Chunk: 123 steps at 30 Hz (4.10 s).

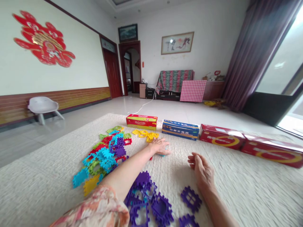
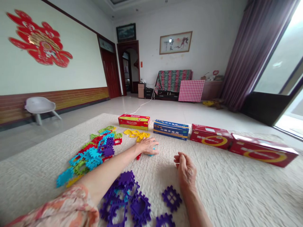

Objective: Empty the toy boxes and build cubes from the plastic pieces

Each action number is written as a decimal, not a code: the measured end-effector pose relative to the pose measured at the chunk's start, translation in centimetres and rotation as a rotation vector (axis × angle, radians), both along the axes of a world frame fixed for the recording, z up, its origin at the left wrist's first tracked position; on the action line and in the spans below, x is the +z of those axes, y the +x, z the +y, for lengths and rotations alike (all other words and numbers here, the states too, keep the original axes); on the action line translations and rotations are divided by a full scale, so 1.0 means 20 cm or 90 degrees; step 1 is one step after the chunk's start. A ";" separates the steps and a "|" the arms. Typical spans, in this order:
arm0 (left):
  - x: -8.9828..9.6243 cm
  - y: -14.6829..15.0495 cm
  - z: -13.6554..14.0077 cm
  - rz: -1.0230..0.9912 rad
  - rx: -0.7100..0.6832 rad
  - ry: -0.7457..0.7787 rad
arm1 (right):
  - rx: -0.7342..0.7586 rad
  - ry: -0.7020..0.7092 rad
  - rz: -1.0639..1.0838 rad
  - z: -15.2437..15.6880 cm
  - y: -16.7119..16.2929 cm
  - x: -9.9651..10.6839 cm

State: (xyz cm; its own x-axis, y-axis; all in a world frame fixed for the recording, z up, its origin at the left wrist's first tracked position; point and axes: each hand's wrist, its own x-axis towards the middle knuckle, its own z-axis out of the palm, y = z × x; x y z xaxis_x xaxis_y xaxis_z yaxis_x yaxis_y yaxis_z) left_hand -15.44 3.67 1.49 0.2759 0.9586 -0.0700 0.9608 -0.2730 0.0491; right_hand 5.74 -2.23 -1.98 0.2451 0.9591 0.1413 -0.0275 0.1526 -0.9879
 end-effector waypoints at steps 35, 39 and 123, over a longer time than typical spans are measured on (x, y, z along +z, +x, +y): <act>0.12 -0.47 -0.54 -0.052 0.128 0.137 | 0.121 0.050 -0.256 -0.18 -0.01 0.06; 0.05 -0.31 -0.87 -0.100 -0.027 0.170 | 0.265 -0.004 -0.311 -0.45 0.08 0.15; -0.07 -1.28 -1.43 -0.096 -0.049 0.273 | 0.135 0.147 -0.643 -0.78 -1.21 -0.05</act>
